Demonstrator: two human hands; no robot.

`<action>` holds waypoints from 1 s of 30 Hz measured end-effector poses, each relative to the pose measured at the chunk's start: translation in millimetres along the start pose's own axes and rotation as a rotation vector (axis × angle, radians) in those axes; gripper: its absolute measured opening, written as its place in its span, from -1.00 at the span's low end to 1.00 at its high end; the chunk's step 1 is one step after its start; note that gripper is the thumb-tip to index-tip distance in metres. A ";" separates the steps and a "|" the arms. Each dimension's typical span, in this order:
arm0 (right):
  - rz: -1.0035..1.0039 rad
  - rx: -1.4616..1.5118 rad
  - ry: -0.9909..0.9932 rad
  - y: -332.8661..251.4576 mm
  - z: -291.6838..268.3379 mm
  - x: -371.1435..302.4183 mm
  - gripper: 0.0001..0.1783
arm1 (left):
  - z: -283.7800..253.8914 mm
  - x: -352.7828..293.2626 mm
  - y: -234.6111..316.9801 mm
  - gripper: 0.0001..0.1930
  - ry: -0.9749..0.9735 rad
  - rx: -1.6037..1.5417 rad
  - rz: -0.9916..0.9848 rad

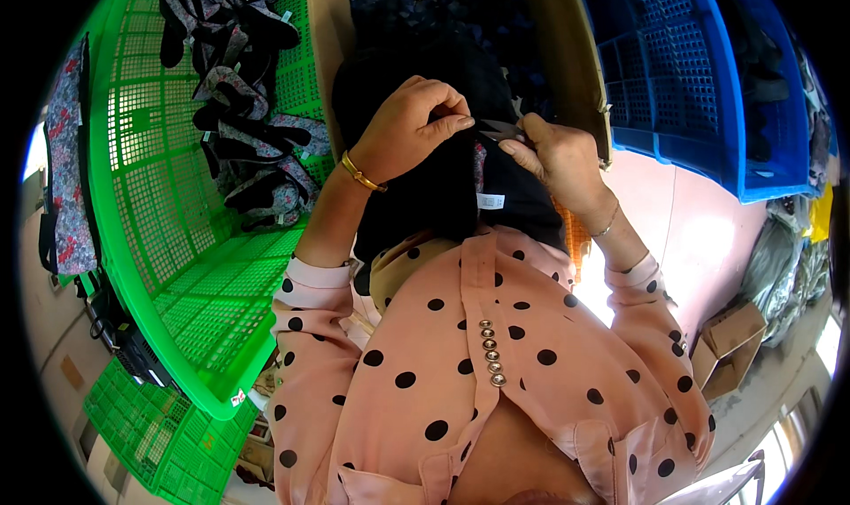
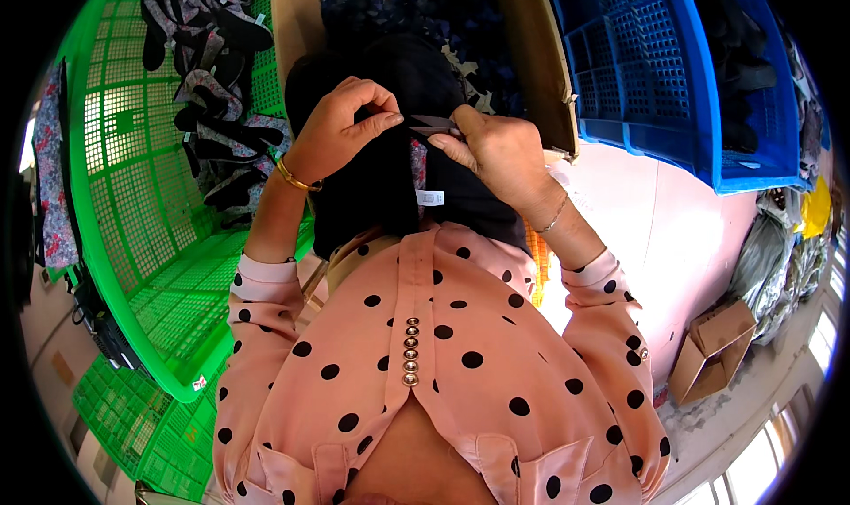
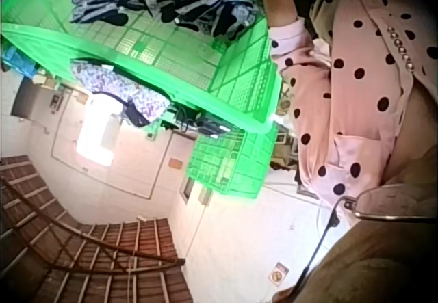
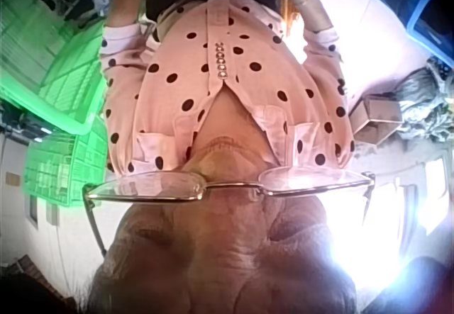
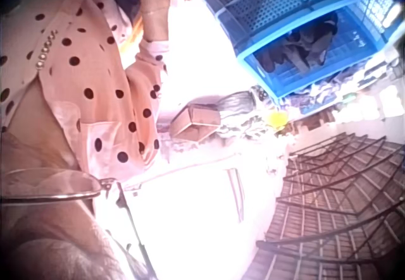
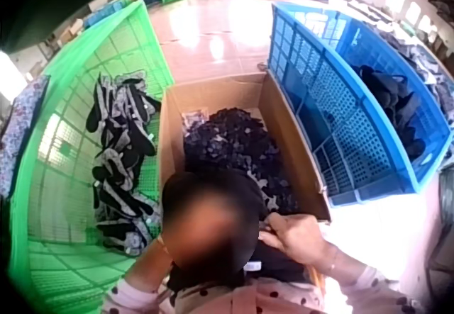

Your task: The person uses a small blade to trim loose threads and excess fabric from the edges of a black slipper with a floral pattern. The person repeatedly picks up the slipper, trims specific areas, and places it back into a green basket filled with similar footwear.

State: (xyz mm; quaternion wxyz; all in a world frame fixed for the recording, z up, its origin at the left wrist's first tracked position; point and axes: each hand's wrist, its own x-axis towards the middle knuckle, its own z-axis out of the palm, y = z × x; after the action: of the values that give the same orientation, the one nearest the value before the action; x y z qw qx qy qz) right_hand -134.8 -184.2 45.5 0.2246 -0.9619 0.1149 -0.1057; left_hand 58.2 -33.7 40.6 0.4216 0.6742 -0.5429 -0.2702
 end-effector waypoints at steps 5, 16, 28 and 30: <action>-0.014 -0.034 0.005 -4.5 5.6 5.1 -0.54 | -1.7 -2.8 -0.1 -0.86 -0.024 -0.089 -0.067; 0.244 0.338 0.033 -0.8 16.3 10.9 -0.62 | 1.8 -12.7 -7.4 -0.86 0.285 -0.627 -0.329; 0.642 1.241 -0.176 6.9 16.8 50.0 -0.71 | -4.5 -41.4 17.5 -0.43 0.248 -0.857 -0.286; 0.676 1.418 -0.147 8.8 10.9 45.4 -0.74 | -9.2 -48.5 18.8 -0.40 0.187 -0.771 -0.309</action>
State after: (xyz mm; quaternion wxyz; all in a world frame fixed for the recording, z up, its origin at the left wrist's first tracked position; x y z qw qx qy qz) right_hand -90.4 -199.7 38.8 0.8114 -0.5065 0.2912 -0.0159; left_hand 43.4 14.4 56.9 0.6449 0.5621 -0.2542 -0.4513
